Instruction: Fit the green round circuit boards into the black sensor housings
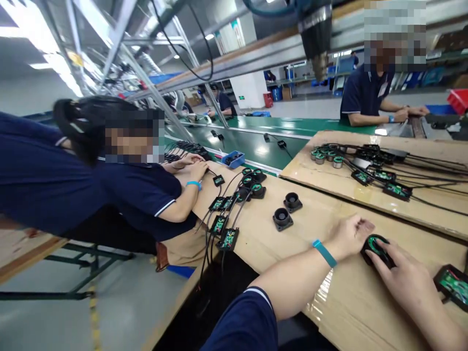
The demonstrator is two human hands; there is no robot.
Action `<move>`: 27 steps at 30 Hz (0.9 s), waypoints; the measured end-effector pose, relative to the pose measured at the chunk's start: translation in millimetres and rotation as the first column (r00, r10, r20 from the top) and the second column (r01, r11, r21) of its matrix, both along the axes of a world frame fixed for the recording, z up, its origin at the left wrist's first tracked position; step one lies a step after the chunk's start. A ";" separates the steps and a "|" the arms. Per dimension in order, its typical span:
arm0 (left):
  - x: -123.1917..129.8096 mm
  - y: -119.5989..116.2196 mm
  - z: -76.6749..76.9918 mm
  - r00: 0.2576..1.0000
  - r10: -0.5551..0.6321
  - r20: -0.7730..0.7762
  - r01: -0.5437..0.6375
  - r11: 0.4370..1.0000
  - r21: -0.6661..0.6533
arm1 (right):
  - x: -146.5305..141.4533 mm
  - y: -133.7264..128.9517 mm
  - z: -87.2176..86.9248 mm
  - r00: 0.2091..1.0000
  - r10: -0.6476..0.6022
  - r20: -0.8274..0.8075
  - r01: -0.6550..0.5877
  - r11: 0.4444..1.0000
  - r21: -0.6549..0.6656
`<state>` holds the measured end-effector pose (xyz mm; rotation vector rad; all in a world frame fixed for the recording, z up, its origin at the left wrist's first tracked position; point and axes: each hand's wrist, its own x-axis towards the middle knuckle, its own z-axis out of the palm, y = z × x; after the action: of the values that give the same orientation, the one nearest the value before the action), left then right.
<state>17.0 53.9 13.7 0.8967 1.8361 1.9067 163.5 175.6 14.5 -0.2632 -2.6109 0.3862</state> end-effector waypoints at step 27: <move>-8.3 -30.8 25.6 0.880 -0.118 -0.460 -0.116 0.886 -0.449 | 153.2 -108.0 94.3 0.819 0.149 0.554 0.051 0.943 -0.330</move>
<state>8.7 23.1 39.3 1.2592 2.4250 1.1957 316.7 67.5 108.8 -0.4910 -3.1373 0.8935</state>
